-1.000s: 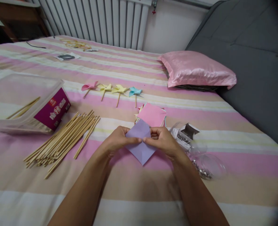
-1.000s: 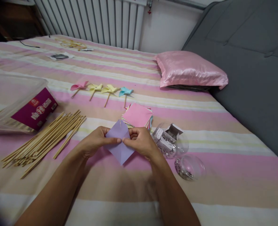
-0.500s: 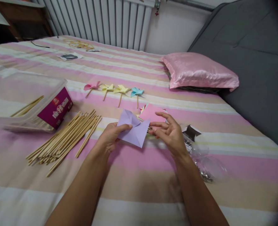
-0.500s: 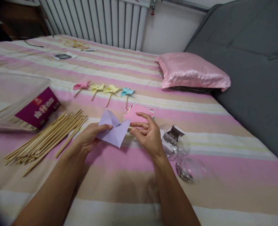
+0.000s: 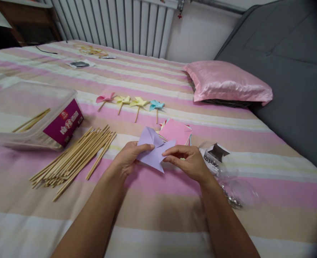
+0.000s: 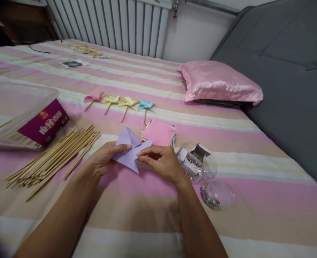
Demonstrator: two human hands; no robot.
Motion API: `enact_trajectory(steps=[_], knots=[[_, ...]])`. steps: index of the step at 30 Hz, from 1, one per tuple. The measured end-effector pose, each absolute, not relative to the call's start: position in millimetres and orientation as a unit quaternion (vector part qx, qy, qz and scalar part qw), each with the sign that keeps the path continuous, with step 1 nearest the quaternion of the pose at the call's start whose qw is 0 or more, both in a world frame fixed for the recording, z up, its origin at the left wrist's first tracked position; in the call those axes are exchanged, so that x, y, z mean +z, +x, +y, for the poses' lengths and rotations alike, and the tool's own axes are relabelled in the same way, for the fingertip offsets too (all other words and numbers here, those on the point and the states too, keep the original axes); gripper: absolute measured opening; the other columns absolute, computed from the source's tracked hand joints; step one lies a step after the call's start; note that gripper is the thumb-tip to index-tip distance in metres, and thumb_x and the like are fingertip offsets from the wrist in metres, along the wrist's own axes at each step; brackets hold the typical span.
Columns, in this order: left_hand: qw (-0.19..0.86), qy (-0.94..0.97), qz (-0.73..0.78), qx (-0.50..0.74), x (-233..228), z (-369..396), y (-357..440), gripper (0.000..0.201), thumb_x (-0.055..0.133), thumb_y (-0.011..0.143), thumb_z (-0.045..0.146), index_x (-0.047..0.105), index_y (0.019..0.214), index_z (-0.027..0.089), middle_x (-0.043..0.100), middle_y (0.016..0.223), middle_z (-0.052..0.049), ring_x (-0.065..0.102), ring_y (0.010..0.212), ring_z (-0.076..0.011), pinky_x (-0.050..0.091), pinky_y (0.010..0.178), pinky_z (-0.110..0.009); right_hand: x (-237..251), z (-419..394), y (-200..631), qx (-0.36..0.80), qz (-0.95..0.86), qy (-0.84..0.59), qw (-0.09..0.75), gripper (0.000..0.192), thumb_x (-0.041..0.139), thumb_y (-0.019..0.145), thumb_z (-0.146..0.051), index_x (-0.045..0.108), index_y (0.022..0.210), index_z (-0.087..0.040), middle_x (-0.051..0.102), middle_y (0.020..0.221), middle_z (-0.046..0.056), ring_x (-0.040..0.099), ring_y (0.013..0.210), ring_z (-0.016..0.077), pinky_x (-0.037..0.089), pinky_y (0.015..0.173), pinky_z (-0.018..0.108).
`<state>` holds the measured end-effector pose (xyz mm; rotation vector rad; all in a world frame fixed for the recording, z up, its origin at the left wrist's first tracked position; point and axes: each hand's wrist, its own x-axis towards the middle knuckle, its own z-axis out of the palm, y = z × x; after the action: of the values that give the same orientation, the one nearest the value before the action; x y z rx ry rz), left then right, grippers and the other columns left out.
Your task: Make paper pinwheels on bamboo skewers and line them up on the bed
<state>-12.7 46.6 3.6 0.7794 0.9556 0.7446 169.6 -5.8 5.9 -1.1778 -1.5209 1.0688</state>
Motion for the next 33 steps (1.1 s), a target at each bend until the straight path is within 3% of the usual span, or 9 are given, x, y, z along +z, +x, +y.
enact_trajectory(steps=[12,33], knots=[[0.691,0.397,0.461,0.391,2.0,38.8,-0.6,0.020,0.076,0.055,0.024,0.069,0.067,0.009,0.066,0.058,-0.005,0.058,0.051,-0.0141,0.042,0.051,-0.024,2.0,-4.3,160.1,0.402,-0.569,-0.529,0.485,0.019,0.067,0.074,-0.036,0.065,0.071,-0.018,0.070,0.070,0.004,0.067,0.066,0.0168,0.053,0.062,0.027],[0.697,0.379,0.457,0.402,1.8,36.2,4.5,0.028,0.080,0.052,0.027,0.071,0.070,0.008,0.069,0.062,-0.006,0.060,0.053,-0.0138,0.045,0.054,-0.024,2.8,-8.5,145.4,0.260,-0.551,-0.618,0.497,0.023,0.064,0.074,-0.038,0.059,0.067,-0.017,0.067,0.061,0.004,0.065,0.055,0.0158,0.047,0.051,0.023]])
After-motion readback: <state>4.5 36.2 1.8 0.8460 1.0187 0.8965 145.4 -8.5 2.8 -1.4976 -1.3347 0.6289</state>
